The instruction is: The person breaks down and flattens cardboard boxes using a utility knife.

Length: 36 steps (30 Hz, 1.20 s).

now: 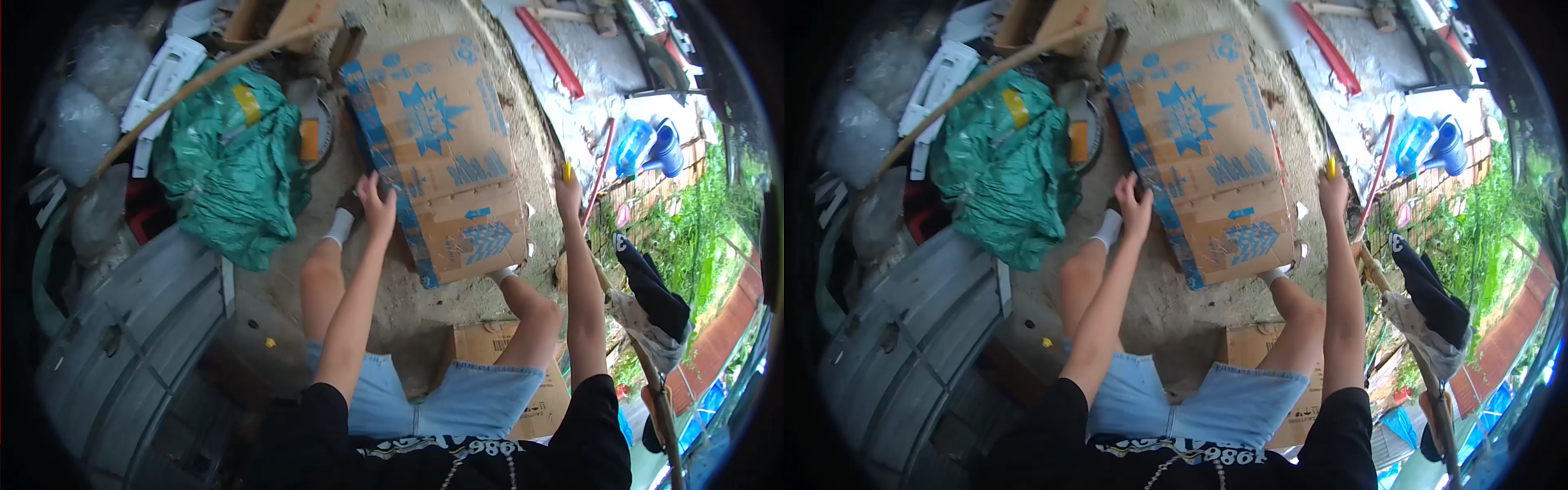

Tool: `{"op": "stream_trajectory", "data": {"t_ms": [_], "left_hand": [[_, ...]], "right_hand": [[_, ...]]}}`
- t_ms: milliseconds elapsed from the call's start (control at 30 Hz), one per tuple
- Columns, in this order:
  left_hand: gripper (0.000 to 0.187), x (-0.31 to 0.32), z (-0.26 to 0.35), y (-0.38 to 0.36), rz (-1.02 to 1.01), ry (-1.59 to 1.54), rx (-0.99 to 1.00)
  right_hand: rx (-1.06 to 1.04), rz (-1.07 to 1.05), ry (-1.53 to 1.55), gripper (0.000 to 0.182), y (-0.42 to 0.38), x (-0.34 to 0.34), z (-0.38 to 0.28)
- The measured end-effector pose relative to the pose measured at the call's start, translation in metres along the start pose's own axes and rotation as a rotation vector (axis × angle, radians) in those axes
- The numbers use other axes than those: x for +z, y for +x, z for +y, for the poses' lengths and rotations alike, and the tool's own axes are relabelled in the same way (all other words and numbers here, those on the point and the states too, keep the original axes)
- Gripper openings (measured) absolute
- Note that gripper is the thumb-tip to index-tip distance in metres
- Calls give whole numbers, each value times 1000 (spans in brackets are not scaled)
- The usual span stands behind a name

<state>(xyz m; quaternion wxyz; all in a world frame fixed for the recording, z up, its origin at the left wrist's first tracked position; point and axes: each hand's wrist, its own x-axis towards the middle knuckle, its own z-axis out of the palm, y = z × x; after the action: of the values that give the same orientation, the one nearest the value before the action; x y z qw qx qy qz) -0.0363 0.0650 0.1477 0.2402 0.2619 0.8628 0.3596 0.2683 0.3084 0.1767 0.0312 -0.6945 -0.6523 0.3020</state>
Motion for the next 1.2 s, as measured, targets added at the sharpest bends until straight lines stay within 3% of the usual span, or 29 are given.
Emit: {"op": "stream_trajectory", "data": {"t_ms": [33,67,100,133,167,200,267,300,367,400,500,533,567,633,733,767,833,867,933,967,1000,1033,1067,1100,1133,1167,1200], "left_hand": [[36,-18,4,-12,-33,-55,52],[26,-47,25,-22,-194,-207,-33],[23,-61,13,-36,-304,-190,18],[21,-98,47,-44,-532,-237,-76],[20,-140,84,-47,-764,-265,-177],[19,-175,112,-45,-874,-326,-163],[18,-241,149,-42,-1084,-416,-144],[18,-270,166,-31,-1079,-345,-52],[20,-334,218,-10,-1056,-227,87],[21,-370,264,-5,-1037,-177,145],[28,-456,409,-42,-1116,-227,697],[29,-484,456,-70,-1159,-172,1034],[30,-507,487,-104,-1207,-230,1284],[23,-543,528,-185,-1272,-292,1744],[21,-556,524,-307,-1187,-581,2164],[21,-565,516,-339,-1282,-653,2193],[25,-585,502,-397,-1365,-742,2491],[27,-597,493,-427,-1379,-808,2637],[33,-619,474,-477,-1349,-906,2932],[35,-626,464,-498,-1288,-924,3101],[29,-631,452,-521,-1332,-1173,3081],[23,-635,438,-539,-1395,-1417,3023],[22,-640,431,-555,-1437,-1648,3012],[22,-652,410,-569,-1285,-1878,2932],[21,-660,389,-580,-1103,-2088,2835],[21,-662,379,-585,-1097,-2089,2856],[21,-670,358,-596,-1157,-2044,2909]], "right_hand": [[-160,144,-29,29,-19,-7,39],[-56,84,-114,28,-60,-42,34],[-54,127,-147,28,-106,-70,37],[102,89,-149,27,-155,-99,32],[95,227,-244,24,-202,-108,60],[263,279,-84,21,-251,-114,77],[515,162,-291,19,-341,-138,65],[542,181,-271,19,-377,-142,46],[880,-38,-23,17,-458,-148,8],[884,-93,55,16,-493,-143,-4],[751,-148,62,19,-588,-80,24],[761,-147,-72,25,-607,-91,-25],[887,-198,33,27,-622,-119,-85],[952,-119,185,33,-679,-69,-63],[1122,169,377,28,-774,-20,-82],[1173,270,489,27,-808,5,-86],[1330,520,578,13,-879,62,-112],[1435,628,772,18,-919,102,-126],[1522,766,407,21,-995,200,-168],[1641,872,594,25,-1019,213,-209],[1831,893,1003,25,-1041,209,-249],[1957,863,988,24,-1071,291,-274],[2160,763,1132,33,-1091,327,-312],[2307,752,1110,30,-1097,358,-350],[2441,828,1328,29,-1099,373,-382],[2530,676,1401,28,-1098,361,-397],[2560,691,1437,24,-1090,351,-406]]}}
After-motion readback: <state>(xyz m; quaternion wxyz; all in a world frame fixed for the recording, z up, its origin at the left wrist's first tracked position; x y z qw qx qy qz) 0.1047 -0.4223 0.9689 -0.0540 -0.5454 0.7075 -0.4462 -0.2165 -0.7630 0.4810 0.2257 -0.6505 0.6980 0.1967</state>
